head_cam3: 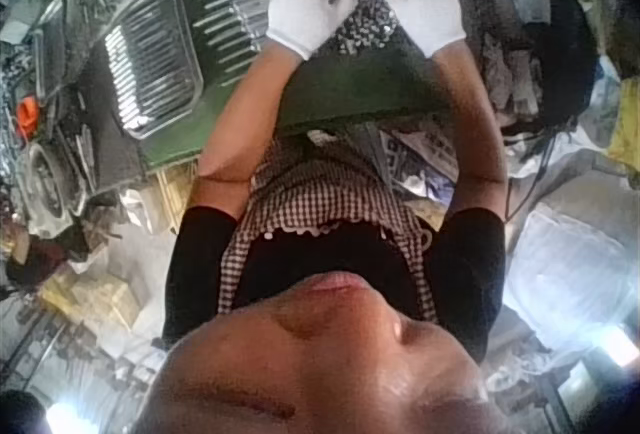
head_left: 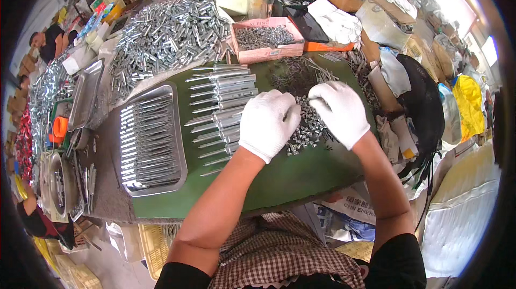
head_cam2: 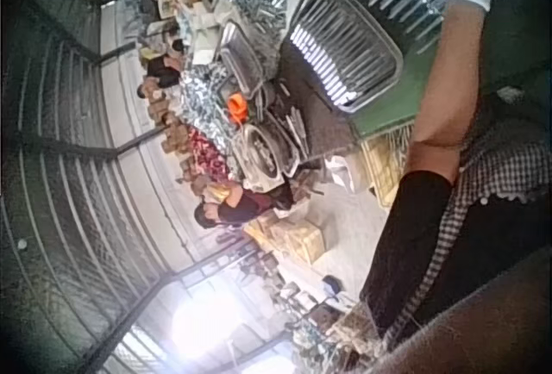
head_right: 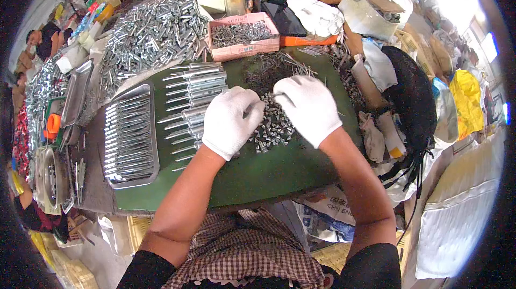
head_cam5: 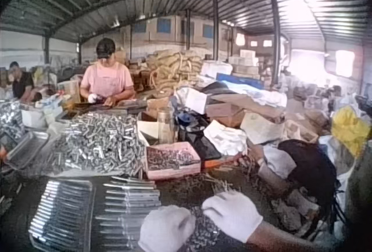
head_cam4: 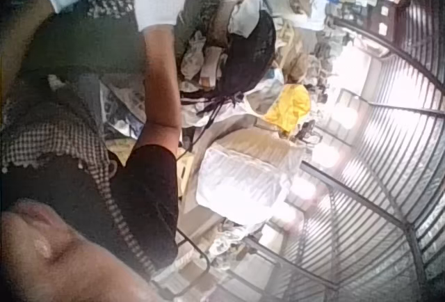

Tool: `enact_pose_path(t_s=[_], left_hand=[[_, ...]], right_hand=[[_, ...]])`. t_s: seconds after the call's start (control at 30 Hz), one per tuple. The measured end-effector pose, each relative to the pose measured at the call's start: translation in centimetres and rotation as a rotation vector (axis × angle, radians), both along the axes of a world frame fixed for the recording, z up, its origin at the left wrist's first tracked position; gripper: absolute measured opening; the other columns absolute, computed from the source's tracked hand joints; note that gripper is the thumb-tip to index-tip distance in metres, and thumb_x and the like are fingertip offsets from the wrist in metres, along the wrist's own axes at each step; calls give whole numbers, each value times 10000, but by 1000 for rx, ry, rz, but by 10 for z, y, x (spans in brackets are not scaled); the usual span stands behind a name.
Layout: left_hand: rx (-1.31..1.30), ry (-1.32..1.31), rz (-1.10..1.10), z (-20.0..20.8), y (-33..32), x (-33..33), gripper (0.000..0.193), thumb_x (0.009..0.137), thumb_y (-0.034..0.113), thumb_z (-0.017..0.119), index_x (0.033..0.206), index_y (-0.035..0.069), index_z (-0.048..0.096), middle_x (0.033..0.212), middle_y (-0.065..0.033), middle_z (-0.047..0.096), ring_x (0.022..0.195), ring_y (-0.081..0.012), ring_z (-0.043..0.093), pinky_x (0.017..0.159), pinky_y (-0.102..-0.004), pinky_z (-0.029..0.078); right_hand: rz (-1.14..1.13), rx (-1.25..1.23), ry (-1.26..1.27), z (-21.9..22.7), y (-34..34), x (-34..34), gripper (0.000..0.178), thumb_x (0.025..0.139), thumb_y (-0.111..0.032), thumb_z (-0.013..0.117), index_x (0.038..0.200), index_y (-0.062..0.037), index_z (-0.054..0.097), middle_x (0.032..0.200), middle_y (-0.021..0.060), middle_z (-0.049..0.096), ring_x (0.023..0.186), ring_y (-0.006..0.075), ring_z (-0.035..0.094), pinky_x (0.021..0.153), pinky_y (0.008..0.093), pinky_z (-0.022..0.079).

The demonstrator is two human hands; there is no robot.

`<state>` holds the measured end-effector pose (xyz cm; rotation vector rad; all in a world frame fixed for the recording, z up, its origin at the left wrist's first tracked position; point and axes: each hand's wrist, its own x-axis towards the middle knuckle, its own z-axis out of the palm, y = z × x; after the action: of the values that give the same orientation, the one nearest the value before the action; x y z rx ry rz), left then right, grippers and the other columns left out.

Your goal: The person inserts metal rods into metal sleeves, places assembled parts into a metal tray, and then connects small metal clips and pins together by hand.

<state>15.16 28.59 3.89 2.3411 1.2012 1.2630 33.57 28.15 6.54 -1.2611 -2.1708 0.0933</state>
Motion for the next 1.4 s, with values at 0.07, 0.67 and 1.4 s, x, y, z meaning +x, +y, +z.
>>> enact_pose_path(t_s=[0.07, 0.67, 1.4], left_hand=[[22, 20, 40, -1, 1, 1, 75, 733, 97, 679, 738, 59, 615, 698, -114, 584, 697, -315, 584, 641, -402, 467], [153, 102, -114, 4, -3, 5, 118, 723, 133, 714, 815, 104, 646, 780, -53, 633, 734, -252, 598, 682, -366, 470], [-219, -1114, 184, 13, -1, -29, 211, 958, 67, 464, 1134, -11, 549, 997, -77, 608, 895, -150, 574, 823, -288, 465]], right_hand=[[-83, 105, -234, -8, 11, 20, 66, 794, -168, 619, 818, -108, 607, 753, 80, 596, 747, 289, 588, 723, 414, 470], [34, -584, 438, 5, -13, 16, 119, 833, -146, 640, 923, -69, 638, 790, 68, 629, 689, 143, 582, 658, 280, 472], [-125, -257, -445, 22, 202, -102, 393, 863, -343, 521, 1207, -158, 565, 1140, 186, 593, 1063, 354, 570, 940, 423, 447]])
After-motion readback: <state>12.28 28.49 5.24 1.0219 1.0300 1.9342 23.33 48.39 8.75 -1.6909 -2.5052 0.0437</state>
